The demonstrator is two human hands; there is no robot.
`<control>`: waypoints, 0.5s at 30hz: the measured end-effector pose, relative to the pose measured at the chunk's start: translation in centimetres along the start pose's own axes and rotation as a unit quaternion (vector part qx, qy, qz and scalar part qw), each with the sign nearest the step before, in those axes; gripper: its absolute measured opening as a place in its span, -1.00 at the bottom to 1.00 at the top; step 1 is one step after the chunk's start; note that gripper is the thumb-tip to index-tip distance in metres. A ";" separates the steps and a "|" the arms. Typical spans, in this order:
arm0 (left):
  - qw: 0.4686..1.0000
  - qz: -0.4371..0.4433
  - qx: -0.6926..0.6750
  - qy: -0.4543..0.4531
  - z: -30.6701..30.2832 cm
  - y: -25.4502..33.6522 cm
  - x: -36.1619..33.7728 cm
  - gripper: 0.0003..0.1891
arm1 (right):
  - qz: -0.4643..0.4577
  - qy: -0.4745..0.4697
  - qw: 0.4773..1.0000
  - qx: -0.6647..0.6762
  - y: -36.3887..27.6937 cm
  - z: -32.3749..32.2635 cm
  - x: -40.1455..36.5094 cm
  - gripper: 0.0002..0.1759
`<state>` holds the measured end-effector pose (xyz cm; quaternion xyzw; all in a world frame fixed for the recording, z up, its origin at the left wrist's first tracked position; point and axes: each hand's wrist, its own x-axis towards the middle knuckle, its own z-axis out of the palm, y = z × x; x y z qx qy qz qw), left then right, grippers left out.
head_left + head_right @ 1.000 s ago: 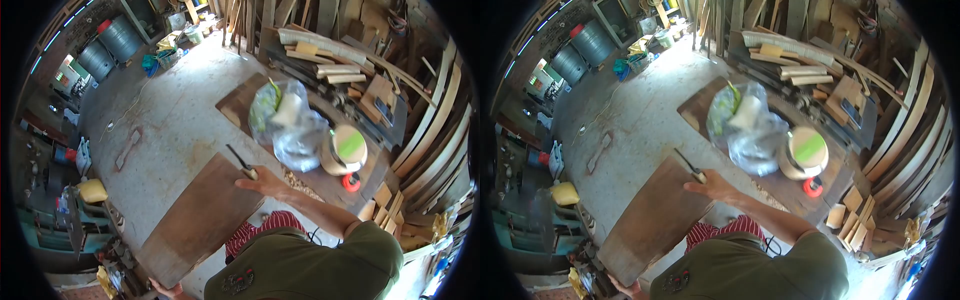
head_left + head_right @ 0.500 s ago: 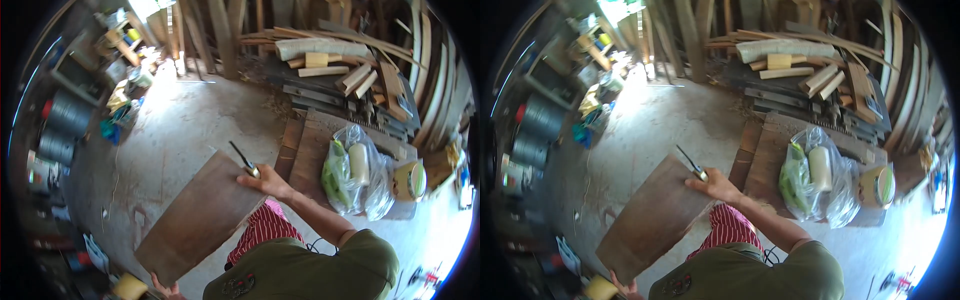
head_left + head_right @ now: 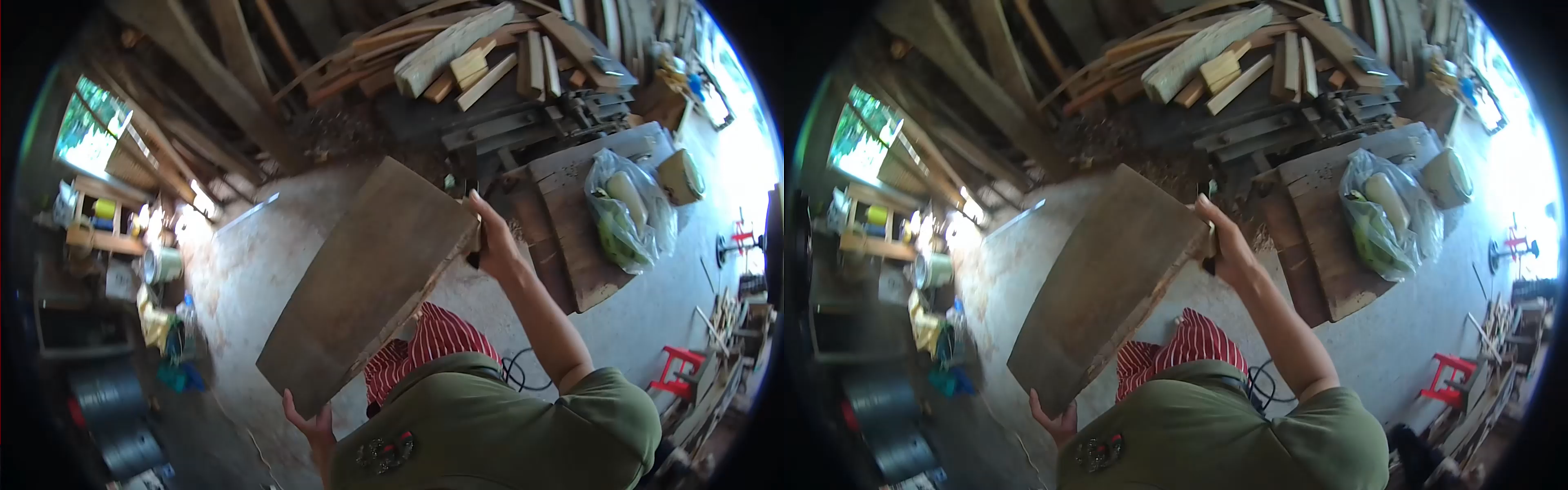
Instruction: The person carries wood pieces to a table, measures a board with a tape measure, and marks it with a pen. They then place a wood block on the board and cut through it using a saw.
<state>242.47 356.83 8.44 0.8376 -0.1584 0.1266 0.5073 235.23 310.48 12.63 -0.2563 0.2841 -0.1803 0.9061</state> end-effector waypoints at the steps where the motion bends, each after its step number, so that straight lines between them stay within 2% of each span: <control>1: 0.927 -0.235 -0.289 0.038 0.7 0.1 3.9 -0.35 | -0.025 0.010 1.000 0.001 0.8 0.4 0.4 -0.56; 2: 0.721 -0.449 -0.525 0.058 1.5 -0.6 7.6 -0.35 | -0.042 -0.013 0.998 0.048 2.0 0.6 0.7 -0.53; 3: 0.718 -0.451 -0.529 0.028 2.5 -2.1 10.8 -0.35 | -0.061 -0.036 0.993 0.095 3.2 0.7 1.1 -0.50; 4: 0.707 -0.465 -0.532 0.030 3.5 -3.8 13.6 -0.36 | -0.104 0.045 0.986 0.122 3.4 4.2 0.5 -0.56; 6: 0.694 -0.491 -0.527 0.005 5.6 -6.8 18.7 -0.37 | -0.127 0.075 0.977 0.154 6.1 4.8 1.6 -0.57; 8: 0.674 -0.460 -0.560 -0.143 8.3 -8.4 24.7 -0.37 | -0.157 0.093 0.967 0.178 9.4 5.5 2.7 -0.61; 9: 0.672 -0.463 -0.553 -0.168 9.2 -9.0 27.8 -0.37 | -0.176 0.106 0.960 0.189 11.2 6.5 3.2 -0.61; 11: 0.614 -0.437 -0.567 -0.333 11.8 -9.3 32.7 -0.36 | -0.208 0.148 0.943 0.212 13.6 8.8 3.9 -0.59; 12: 0.585 -0.439 -0.572 -0.373 12.9 -9.1 34.8 -0.34 | -0.222 0.158 0.939 0.210 14.2 9.7 3.9 -0.59; 13: 0.575 -0.444 -0.571 -0.382 14.3 -8.7 36.6 -0.34 | -0.246 0.181 0.923 0.235 14.8 10.6 3.9 -0.57; 15: 0.577 -0.429 -0.511 -0.471 16.5 -8.0 39.8 -0.34 | -0.282 0.225 0.885 0.296 16.7 12.2 3.9 -0.53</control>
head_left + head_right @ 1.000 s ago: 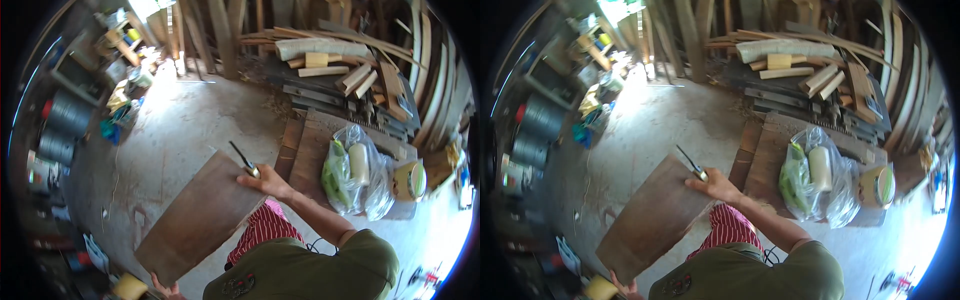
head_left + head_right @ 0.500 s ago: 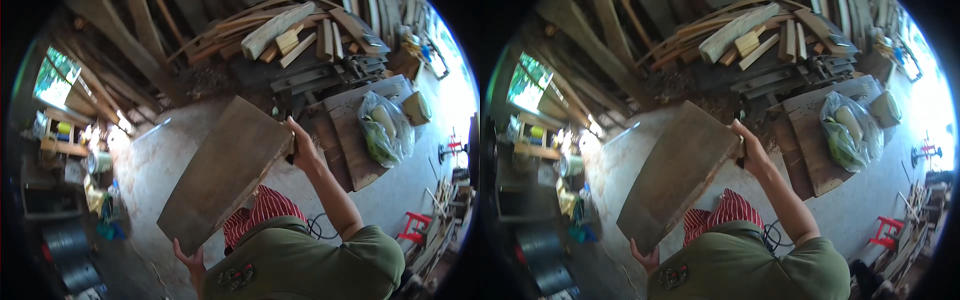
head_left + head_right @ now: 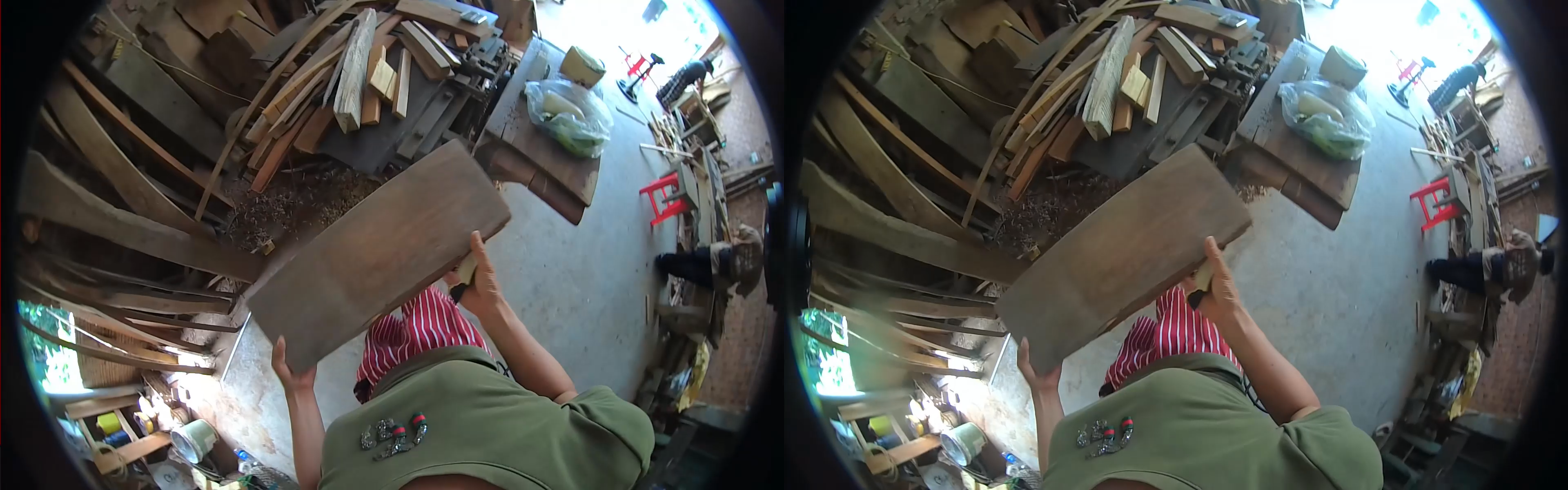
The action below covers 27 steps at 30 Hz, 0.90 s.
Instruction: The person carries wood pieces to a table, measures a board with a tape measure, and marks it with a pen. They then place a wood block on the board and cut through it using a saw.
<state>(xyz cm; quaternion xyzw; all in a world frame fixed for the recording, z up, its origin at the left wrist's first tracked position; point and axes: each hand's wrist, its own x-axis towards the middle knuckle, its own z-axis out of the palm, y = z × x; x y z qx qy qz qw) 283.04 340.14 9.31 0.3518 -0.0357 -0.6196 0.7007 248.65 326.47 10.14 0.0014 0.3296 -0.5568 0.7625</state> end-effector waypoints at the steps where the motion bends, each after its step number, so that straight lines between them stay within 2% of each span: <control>1: 1.000 -0.010 0.006 0.003 -0.1 0.8 1.4 -0.34 | -0.010 0.003 1.000 0.001 0.2 -0.3 -0.6 -0.57; 2: 0.998 -0.051 0.017 -0.023 -0.3 1.2 3.3 -0.34 | -0.012 0.010 1.000 0.007 0.4 -0.4 -1.1 -0.57; 3: 0.994 -0.089 0.026 -0.051 -0.3 1.4 5.2 -0.34 | -0.052 0.032 0.998 0.010 0.4 -0.3 -1.5 -0.59; 4: 0.994 -0.093 0.029 -0.053 0.0 1.4 6.7 -0.34 | -0.092 0.052 0.994 0.012 0.3 -0.2 -1.6 -0.60; 6: 0.985 -0.158 0.049 -0.052 1.2 0.5 9.1 -0.32 | -0.133 0.063 0.989 0.029 -0.1 -0.5 -1.5 -0.61; 7: 0.985 -0.158 0.049 -0.053 1.9 0.0 10.1 -0.32 | -0.170 0.072 0.982 0.045 -0.4 -0.2 -1.2 -0.62; 10: 0.979 -0.183 0.046 -0.072 3.8 -1.9 12.9 -0.31 | -0.207 0.087 0.974 0.026 -2.4 1.2 0.4 -0.63; 13: 0.973 -0.216 0.043 -0.074 5.1 -3.3 16.0 -0.33 | -0.200 0.075 0.977 -0.005 -5.1 2.3 4.9 -0.66; 16: 0.972 -0.232 0.014 -0.031 6.0 -4.3 18.8 -0.36 | -0.174 0.095 0.979 -0.051 -7.1 2.0 11.6 -0.66; 18: 0.965 -0.260 -0.004 0.028 6.3 -4.7 20.9 -0.40 | -0.150 0.106 0.980 -0.081 -8.6 2.8 15.8 -0.66; 20: 0.963 -0.266 0.005 0.045 6.7 -5.3 22.4 -0.41 | -0.114 0.166 0.971 -0.127 -9.3 4.4 19.7 -0.62; 21: 0.958 -0.280 0.016 0.057 6.7 -5.4 23.0 -0.43 | -0.094 0.157 0.972 -0.147 -9.9 4.5 21.5 -0.56; 24: 0.955 -0.254 0.053 0.142 7.9 -6.6 23.8 -0.40 | -0.035 0.172 0.966 -0.191 -10.9 3.9 26.1 -0.55; 27: 0.951 -0.279 0.043 0.129 8.0 -6.8 24.9 -0.34 | -0.018 0.187 0.965 -0.184 -11.2 3.9 28.3 -0.57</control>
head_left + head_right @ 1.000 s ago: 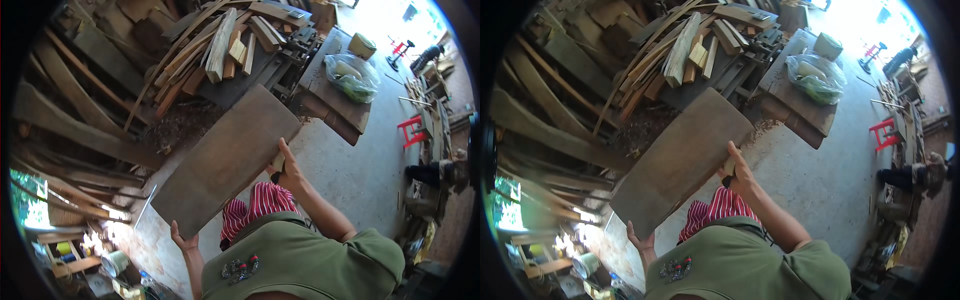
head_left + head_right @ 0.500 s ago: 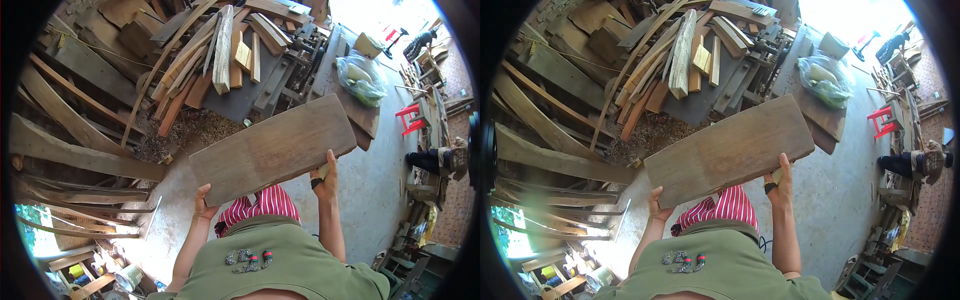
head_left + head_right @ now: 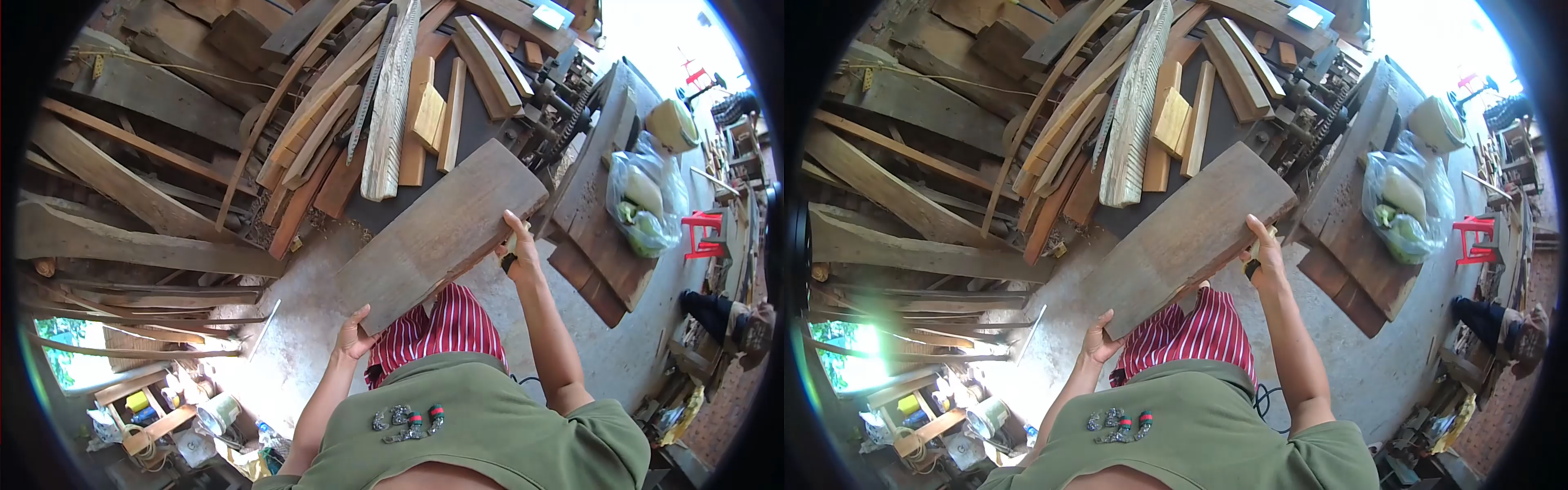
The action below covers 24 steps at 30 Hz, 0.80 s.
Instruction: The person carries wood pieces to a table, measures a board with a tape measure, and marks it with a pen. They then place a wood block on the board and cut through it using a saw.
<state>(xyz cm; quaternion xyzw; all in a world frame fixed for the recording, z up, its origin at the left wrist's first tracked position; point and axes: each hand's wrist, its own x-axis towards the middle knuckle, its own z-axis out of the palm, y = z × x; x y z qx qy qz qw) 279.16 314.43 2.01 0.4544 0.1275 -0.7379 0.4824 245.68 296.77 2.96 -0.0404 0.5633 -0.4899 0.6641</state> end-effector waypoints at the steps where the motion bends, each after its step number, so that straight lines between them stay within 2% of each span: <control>1: 1.000 -0.009 -0.001 -0.019 0.1 0.0 0.3 -0.33 | 0.007 0.010 1.000 0.007 -0.2 0.3 0.3 -0.59; 5: 1.000 -0.017 0.013 -0.022 0.8 0.4 1.8 -0.34 | 0.017 -0.014 0.999 -0.039 -1.4 0.9 3.8 -0.56; 8: 0.997 -0.053 0.021 -0.042 2.6 0.5 2.6 -0.30 | 0.007 -0.011 0.997 -0.082 -2.9 2.2 5.9 -0.63; 10: 0.991 -0.054 0.109 -0.050 3.7 0.3 3.0 -0.34 | -0.001 -0.022 0.995 -0.102 -4.1 2.8 7.8 -0.63; 16: 0.971 -0.103 0.201 -0.082 4.6 -0.5 5.8 -0.38 | -0.038 -0.005 0.978 -0.205 -6.8 4.0 10.9 -0.62; 21: 0.960 -0.075 0.246 -0.111 6.4 -1.1 6.4 -0.36 | -0.063 0.007 0.965 -0.254 -7.7 4.9 12.6 -0.55; 24: 0.966 -0.046 0.240 -0.084 7.4 -1.1 7.0 -0.32 | -0.077 0.021 0.959 -0.271 -8.9 5.8 13.2 -0.51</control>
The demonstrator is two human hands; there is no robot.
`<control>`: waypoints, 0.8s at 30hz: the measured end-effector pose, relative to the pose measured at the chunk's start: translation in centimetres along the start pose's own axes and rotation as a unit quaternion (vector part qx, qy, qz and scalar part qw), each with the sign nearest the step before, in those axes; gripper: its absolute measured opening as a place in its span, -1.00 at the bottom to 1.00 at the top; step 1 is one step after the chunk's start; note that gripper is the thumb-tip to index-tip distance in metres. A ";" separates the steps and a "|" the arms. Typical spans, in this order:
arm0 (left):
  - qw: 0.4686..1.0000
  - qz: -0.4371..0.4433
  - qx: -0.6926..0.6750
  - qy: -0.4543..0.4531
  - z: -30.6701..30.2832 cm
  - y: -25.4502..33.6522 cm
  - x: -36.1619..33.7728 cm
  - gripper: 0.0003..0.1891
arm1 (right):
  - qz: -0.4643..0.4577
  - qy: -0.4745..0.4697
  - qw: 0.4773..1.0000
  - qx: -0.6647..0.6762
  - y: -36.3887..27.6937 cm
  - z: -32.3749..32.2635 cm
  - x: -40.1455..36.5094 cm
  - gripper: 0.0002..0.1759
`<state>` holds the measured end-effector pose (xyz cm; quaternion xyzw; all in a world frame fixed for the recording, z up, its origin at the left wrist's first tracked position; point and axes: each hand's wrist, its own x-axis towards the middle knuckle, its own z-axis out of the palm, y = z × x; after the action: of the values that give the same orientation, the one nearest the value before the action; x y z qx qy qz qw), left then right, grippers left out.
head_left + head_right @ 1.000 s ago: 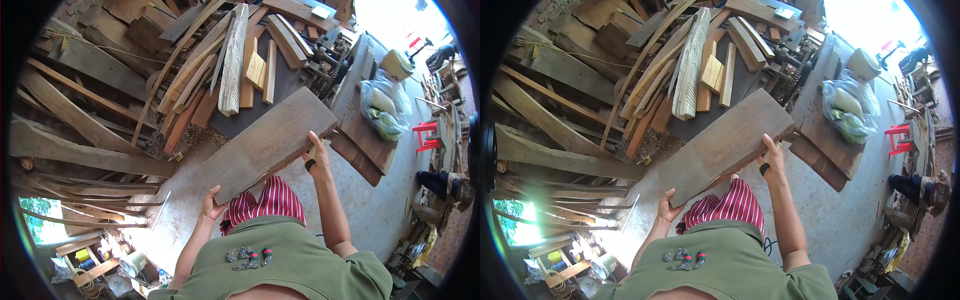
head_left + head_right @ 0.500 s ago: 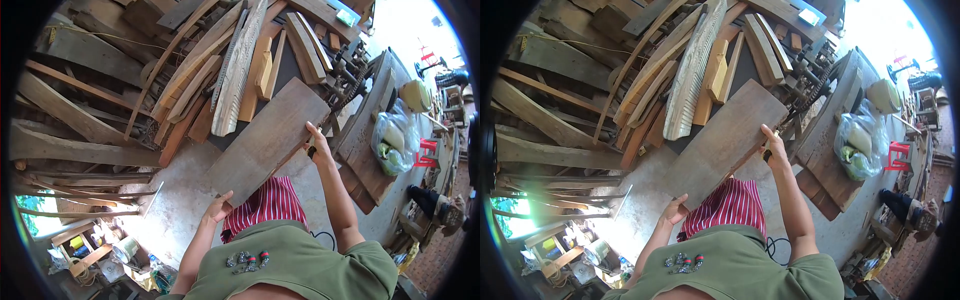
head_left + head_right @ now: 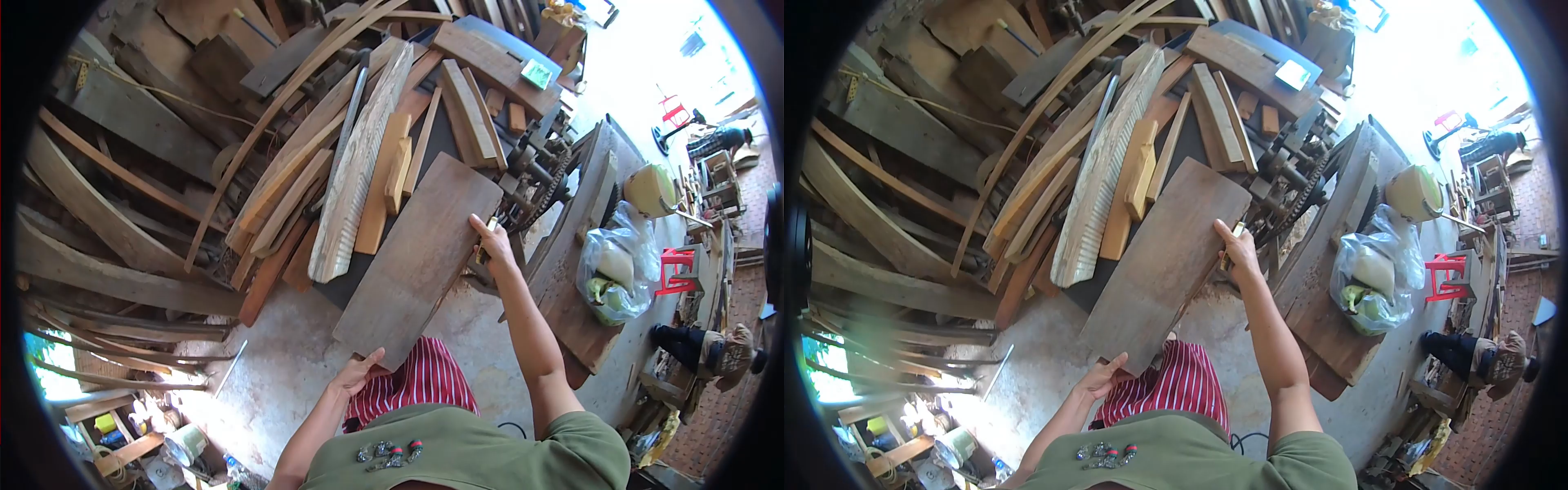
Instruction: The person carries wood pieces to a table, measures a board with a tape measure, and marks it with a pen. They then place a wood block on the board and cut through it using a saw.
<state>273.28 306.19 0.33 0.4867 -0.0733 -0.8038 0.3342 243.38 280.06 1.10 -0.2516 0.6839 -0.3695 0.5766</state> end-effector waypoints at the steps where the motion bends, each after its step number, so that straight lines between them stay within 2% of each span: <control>1: 1.000 0.006 0.005 -0.005 0.4 0.8 0.4 -0.32 | -0.007 -0.005 1.000 -0.005 -0.3 -0.1 0.7 -0.51; 7: 0.999 0.000 0.037 -0.003 1.3 3.6 1.5 -0.37 | -0.056 0.001 0.998 -0.032 -2.0 0.3 1.7 -0.44; 9: 0.979 -0.102 0.173 0.038 1.4 4.6 1.2 -0.35 | -0.071 0.039 0.991 -0.102 -1.6 0.2 1.8 -0.41; 11: 0.976 -0.105 0.183 0.046 1.5 4.6 1.0 -0.34 | -0.084 0.042 0.987 -0.133 -0.4 -0.4 2.0 -0.41; 13: 0.974 -0.104 0.192 0.052 1.7 4.6 1.0 -0.31 | -0.134 0.084 0.987 0.007 1.3 -0.6 1.6 -0.47; 14: 0.979 -0.086 0.178 0.055 1.8 4.4 1.0 -0.29 | -0.140 0.156 0.976 -0.049 2.2 -0.6 1.2 -0.52; 15: 0.982 -0.069 0.162 0.060 1.7 4.1 1.0 -0.28 | -0.247 0.247 0.929 -0.124 3.5 -0.4 0.8 -0.56; 17: 0.983 -0.067 0.157 0.067 1.6 3.7 1.0 -0.28 | -0.375 0.233 0.882 -0.163 2.0 0.3 -2.2 -0.58; 18: 0.983 -0.061 0.155 0.072 1.6 3.5 1.1 -0.29 | -0.375 0.222 0.884 -0.169 1.1 0.6 -3.1 -0.58; 20: 0.984 -0.060 0.145 0.081 2.0 3.4 1.2 -0.29 | -0.409 0.116 0.853 -0.301 -0.9 1.9 -3.3 -0.61; 22: 0.985 -0.043 0.150 0.078 2.3 3.4 1.0 -0.31 | -0.427 0.079 0.843 -0.318 -1.4 3.6 -1.9 -0.58; 24: 0.988 -0.023 0.131 0.080 2.6 3.1 0.6 -0.32 | -0.443 0.067 0.827 -0.339 -1.7 5.1 -1.1 -0.47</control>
<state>272.37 302.87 2.58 0.5906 -0.1397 -0.7531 0.2541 248.43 278.75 2.80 -0.6818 0.6179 -0.3467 0.1822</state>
